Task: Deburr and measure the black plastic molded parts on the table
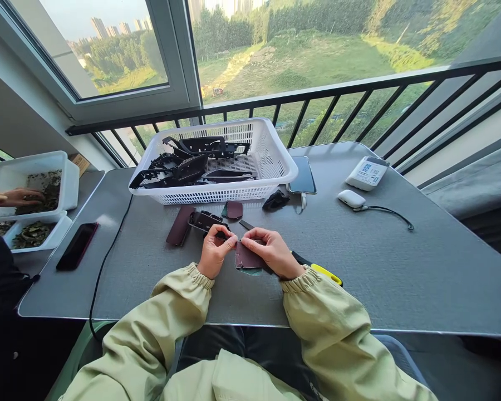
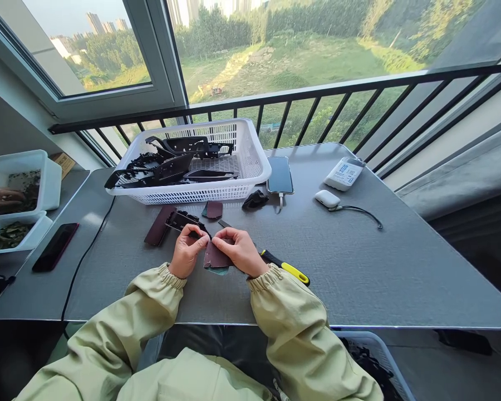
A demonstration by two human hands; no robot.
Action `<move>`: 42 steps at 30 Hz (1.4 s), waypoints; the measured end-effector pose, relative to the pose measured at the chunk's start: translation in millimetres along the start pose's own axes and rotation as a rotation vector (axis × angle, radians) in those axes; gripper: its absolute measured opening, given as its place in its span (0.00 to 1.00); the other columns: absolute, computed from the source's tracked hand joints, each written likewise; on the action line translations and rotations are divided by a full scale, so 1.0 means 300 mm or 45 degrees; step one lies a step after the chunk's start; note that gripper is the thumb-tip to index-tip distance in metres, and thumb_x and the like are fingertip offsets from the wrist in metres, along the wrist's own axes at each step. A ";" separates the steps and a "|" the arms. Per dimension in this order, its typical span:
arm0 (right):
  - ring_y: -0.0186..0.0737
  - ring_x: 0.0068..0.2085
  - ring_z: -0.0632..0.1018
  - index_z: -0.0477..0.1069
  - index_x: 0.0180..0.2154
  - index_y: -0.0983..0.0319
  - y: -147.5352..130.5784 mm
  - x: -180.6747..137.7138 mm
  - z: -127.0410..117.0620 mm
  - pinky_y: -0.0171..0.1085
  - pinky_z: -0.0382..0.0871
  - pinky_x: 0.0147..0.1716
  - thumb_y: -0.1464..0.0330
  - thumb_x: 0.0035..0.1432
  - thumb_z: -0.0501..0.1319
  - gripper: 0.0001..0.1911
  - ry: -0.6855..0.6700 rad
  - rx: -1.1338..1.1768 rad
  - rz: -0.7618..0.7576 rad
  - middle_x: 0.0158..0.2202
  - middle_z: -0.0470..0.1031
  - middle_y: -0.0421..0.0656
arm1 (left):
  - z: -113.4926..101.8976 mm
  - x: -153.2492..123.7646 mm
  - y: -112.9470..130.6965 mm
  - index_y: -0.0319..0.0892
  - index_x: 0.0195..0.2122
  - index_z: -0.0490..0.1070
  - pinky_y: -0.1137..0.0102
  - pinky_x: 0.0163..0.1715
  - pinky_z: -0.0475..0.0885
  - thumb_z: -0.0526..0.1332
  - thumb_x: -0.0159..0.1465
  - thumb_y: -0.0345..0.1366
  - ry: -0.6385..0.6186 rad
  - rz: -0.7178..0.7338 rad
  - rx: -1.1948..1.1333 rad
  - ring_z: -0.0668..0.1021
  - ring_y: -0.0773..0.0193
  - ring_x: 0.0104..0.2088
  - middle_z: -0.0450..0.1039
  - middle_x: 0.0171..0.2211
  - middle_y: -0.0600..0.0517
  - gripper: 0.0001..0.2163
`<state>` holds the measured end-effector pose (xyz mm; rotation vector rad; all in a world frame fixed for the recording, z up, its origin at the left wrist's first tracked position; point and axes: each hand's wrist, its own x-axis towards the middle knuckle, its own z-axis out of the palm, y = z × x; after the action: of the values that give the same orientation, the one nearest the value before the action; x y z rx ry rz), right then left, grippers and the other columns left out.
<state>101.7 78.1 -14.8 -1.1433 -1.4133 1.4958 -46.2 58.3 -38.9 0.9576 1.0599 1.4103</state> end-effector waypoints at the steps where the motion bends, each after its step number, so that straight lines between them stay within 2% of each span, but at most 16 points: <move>1: 0.32 0.25 0.68 0.72 0.25 0.63 0.000 0.001 0.000 0.33 0.62 0.26 0.56 0.44 0.66 0.16 0.003 -0.008 0.004 0.23 0.72 0.38 | 0.001 -0.001 0.002 0.42 0.28 0.64 0.74 0.28 0.70 0.70 0.50 0.41 0.007 -0.004 0.016 0.72 0.71 0.25 0.70 0.25 0.57 0.15; 4: 0.32 0.25 0.68 0.72 0.25 0.63 0.002 0.004 -0.001 0.33 0.62 0.27 0.56 0.44 0.65 0.15 0.003 -0.033 0.020 0.23 0.72 0.38 | 0.003 -0.004 0.008 0.42 0.30 0.65 0.74 0.28 0.70 0.69 0.50 0.41 0.016 -0.020 0.076 0.72 0.72 0.25 0.69 0.25 0.58 0.14; 8: 0.33 0.26 0.69 0.73 0.25 0.64 0.005 0.008 -0.003 0.34 0.63 0.28 0.57 0.44 0.64 0.15 -0.022 -0.072 0.055 0.24 0.72 0.39 | 0.002 -0.005 0.007 0.44 0.37 0.67 0.75 0.28 0.70 0.66 0.53 0.43 -0.028 -0.095 0.075 0.72 0.70 0.26 0.70 0.25 0.58 0.14; 18: 0.33 0.26 0.68 0.72 0.25 0.63 0.015 0.012 -0.015 0.33 0.61 0.26 0.57 0.44 0.63 0.15 -0.011 -0.119 0.097 0.24 0.71 0.40 | -0.006 -0.004 -0.005 0.45 0.41 0.68 0.72 0.31 0.72 0.66 0.55 0.47 -0.097 -0.082 0.074 0.73 0.68 0.30 0.70 0.27 0.56 0.17; 30: 0.33 0.26 0.68 0.73 0.25 0.64 0.007 0.008 -0.012 0.33 0.61 0.26 0.56 0.43 0.62 0.16 -0.004 -0.166 0.080 0.24 0.72 0.40 | -0.015 -0.002 -0.015 0.44 0.39 0.69 0.73 0.30 0.70 0.65 0.56 0.49 -0.107 0.023 0.084 0.71 0.67 0.29 0.68 0.26 0.55 0.16; 37: 0.33 0.25 0.68 0.73 0.25 0.63 -0.002 0.006 -0.013 0.33 0.62 0.26 0.57 0.44 0.62 0.15 -0.005 -0.191 0.081 0.23 0.72 0.40 | -0.012 0.002 -0.012 0.43 0.37 0.70 0.73 0.30 0.69 0.66 0.55 0.49 -0.106 -0.023 0.039 0.71 0.68 0.29 0.69 0.26 0.55 0.16; 42: 0.34 0.26 0.69 0.72 0.26 0.63 0.001 0.007 -0.033 0.33 0.62 0.26 0.55 0.45 0.62 0.17 0.040 -0.208 0.083 0.24 0.72 0.40 | -0.016 0.013 -0.013 0.44 0.38 0.69 0.72 0.28 0.72 0.68 0.52 0.49 -0.030 -0.109 -0.125 0.71 0.68 0.28 0.68 0.26 0.56 0.18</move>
<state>110.4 83.2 -15.2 -1.3186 -1.5113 1.4211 -50.3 61.7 -44.0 0.8466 0.9935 1.3645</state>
